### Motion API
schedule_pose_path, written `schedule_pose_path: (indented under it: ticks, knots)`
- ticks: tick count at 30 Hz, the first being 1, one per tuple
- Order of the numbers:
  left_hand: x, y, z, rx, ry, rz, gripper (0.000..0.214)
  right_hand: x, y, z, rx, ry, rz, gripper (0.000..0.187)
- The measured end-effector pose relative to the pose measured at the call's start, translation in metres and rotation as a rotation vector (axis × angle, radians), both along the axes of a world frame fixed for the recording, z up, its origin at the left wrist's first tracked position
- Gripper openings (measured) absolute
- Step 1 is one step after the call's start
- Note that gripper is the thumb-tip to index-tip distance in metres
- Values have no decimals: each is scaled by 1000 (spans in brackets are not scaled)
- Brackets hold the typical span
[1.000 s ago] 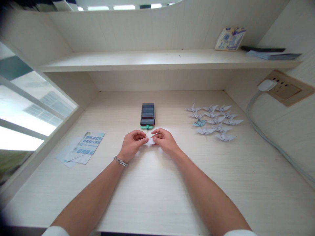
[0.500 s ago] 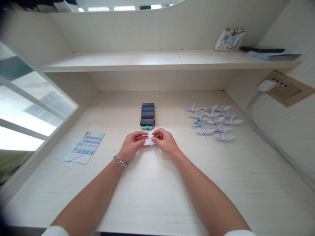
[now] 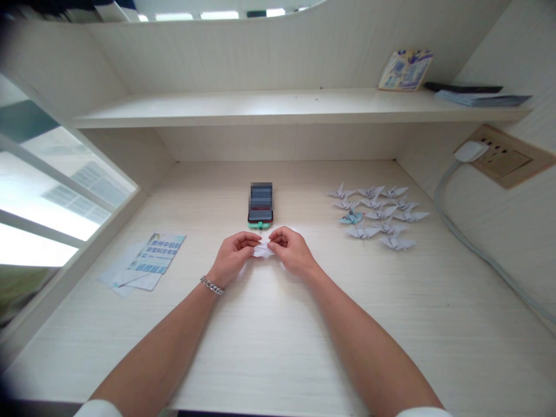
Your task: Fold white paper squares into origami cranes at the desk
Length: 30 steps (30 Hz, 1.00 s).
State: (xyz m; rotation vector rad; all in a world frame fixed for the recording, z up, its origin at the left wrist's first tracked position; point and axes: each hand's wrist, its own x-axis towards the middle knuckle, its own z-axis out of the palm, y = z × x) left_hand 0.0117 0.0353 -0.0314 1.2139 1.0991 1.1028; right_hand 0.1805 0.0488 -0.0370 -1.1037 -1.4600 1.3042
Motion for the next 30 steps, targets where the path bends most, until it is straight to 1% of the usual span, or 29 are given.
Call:
schedule_pose_path:
  ticks: [5, 8, 12, 16, 21, 26, 30]
  knots:
    - [2, -3, 1, 63, 82, -3, 20, -2, -4, 3, 32, -29, 12, 18]
    - [3, -5, 2, 122, 138, -9, 18, -3, -7, 4, 59, -85, 25, 18]
    - [4, -7, 2, 145, 187, -35, 15, -4, -9, 4, 87, -158, 21, 16]
    - [4, -7, 3, 144, 187, -38, 14, -4, -8, 3, 50, -158, 27, 16]
    - [2, -5, 3, 127, 173, -40, 14, -1, -3, 1, -29, -107, 83, 19]
    - [0, -3, 3, 109, 159, -15, 17, 2, 2, -1, -56, -88, 111, 23]
    - [-2, -2, 3, 113, 151, 9, 17, 3, 3, -1, -66, -43, 96, 28]
